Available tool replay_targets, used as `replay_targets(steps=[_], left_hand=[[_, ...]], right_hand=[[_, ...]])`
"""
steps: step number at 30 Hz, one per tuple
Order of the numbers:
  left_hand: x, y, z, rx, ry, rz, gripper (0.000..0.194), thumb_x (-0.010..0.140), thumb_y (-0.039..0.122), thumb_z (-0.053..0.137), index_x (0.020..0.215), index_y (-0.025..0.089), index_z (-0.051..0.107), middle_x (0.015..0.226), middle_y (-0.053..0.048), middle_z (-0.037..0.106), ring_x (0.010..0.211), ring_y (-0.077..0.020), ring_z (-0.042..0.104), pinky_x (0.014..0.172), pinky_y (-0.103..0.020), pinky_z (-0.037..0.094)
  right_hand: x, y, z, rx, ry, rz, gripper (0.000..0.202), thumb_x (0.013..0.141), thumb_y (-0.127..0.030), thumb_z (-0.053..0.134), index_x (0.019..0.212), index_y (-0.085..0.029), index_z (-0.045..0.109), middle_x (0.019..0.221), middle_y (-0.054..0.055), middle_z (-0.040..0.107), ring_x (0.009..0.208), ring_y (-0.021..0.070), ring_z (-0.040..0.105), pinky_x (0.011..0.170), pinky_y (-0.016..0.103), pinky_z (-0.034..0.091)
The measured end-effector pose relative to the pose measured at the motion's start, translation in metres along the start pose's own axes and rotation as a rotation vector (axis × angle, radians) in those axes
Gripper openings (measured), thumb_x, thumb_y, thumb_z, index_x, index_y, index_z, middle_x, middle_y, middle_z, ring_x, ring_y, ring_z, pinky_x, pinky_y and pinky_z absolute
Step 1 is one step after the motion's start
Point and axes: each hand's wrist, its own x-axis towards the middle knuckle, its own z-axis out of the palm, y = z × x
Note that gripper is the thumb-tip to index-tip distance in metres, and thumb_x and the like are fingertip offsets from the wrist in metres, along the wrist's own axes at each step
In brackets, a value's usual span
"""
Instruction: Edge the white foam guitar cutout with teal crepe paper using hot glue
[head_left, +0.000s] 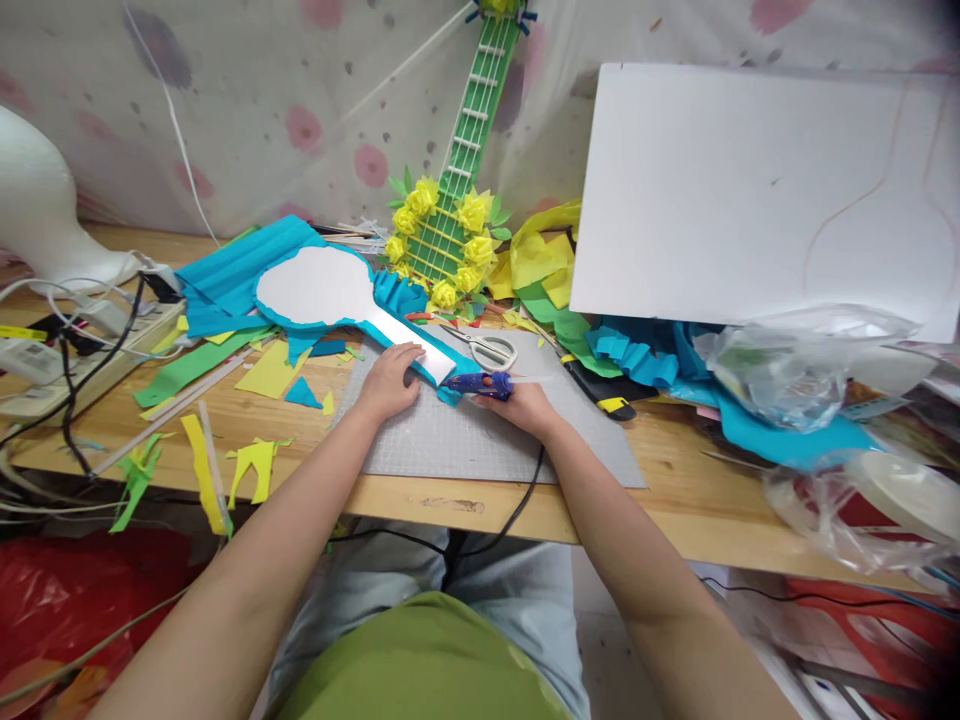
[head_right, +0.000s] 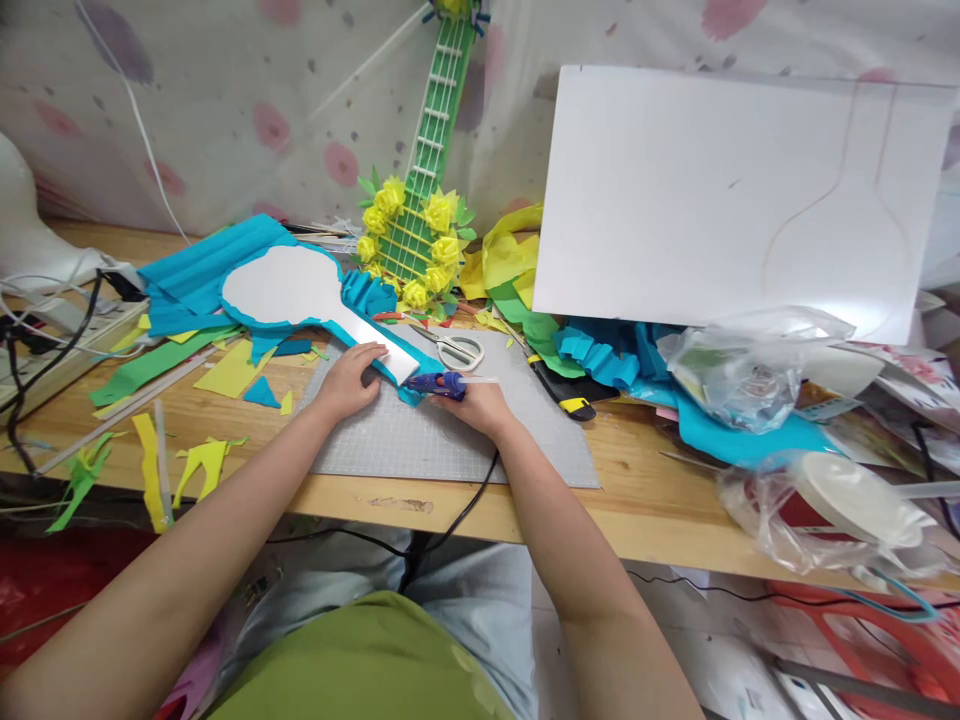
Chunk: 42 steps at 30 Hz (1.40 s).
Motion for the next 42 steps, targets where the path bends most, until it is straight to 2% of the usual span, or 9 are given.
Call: replay_targets(steps=[4, 9, 17, 21, 30, 42], left_hand=[[0.000, 0.001, -0.001, 0.001, -0.001, -0.003, 0.051, 0.065, 0.011, 0.047, 0.114, 0.018, 0.054, 0.123, -0.008, 0.055, 0.119, -0.0215, 0.046, 0.104, -0.042, 0.036], [0.000, 0.001, 0.000, -0.008, 0.012, -0.003, 0.048, 0.065, 0.011, 0.048, 0.113, 0.016, 0.055, 0.122, -0.009, 0.056, 0.118, -0.0210, 0.047, 0.103, -0.040, 0.037], [-0.002, -0.004, 0.003, -0.031, 0.037, 0.010, 0.048, 0.065, 0.010, 0.048, 0.113, 0.016, 0.054, 0.122, -0.008, 0.057, 0.118, -0.0200, 0.047, 0.104, -0.038, 0.036], [-0.002, -0.005, 0.004, -0.033, 0.050, 0.024, 0.048, 0.065, 0.010, 0.048, 0.112, 0.015, 0.055, 0.121, -0.008, 0.057, 0.117, -0.0201, 0.048, 0.104, -0.038, 0.037], [-0.001, -0.005, 0.004, -0.041, 0.045, -0.007, 0.047, 0.065, 0.011, 0.047, 0.111, 0.018, 0.055, 0.121, -0.006, 0.058, 0.118, -0.0201, 0.048, 0.103, -0.040, 0.039], [-0.003, -0.005, 0.003, -0.073, 0.061, -0.021, 0.045, 0.067, 0.011, 0.045, 0.110, 0.017, 0.056, 0.120, -0.007, 0.058, 0.117, -0.0195, 0.049, 0.102, -0.039, 0.040]], right_hand=[[0.000, 0.000, -0.001, -0.048, 0.024, 0.012, 0.040, 0.074, -0.057, 0.056, 0.098, -0.027, 0.067, 0.088, 0.002, 0.069, 0.079, 0.0219, 0.062, 0.064, 0.028, 0.041], [0.001, 0.002, -0.001, -0.111, 0.028, 0.069, 0.038, 0.073, -0.059, 0.055, 0.085, -0.025, 0.070, 0.071, 0.003, 0.067, 0.066, 0.0199, 0.059, 0.055, 0.027, 0.034], [0.003, 0.007, -0.002, -0.065, 0.058, 0.140, 0.041, 0.071, -0.060, 0.055, 0.081, -0.024, 0.070, 0.065, 0.003, 0.065, 0.061, 0.0193, 0.057, 0.053, 0.026, 0.031], [0.003, 0.004, -0.005, -0.121, 0.069, 0.187, 0.044, 0.072, -0.062, 0.052, 0.080, -0.022, 0.070, 0.062, 0.004, 0.064, 0.061, 0.0193, 0.058, 0.052, 0.025, 0.031], [0.004, -0.005, -0.010, -0.266, 0.009, 0.264, 0.047, 0.075, -0.063, 0.048, 0.077, -0.021, 0.069, 0.068, 0.005, 0.067, 0.068, 0.0212, 0.062, 0.051, 0.024, 0.033], [0.003, -0.002, -0.008, -0.269, 0.070, 0.231, 0.044, 0.076, -0.059, 0.050, 0.087, -0.022, 0.070, 0.077, 0.006, 0.069, 0.074, 0.0227, 0.063, 0.055, 0.025, 0.036]])
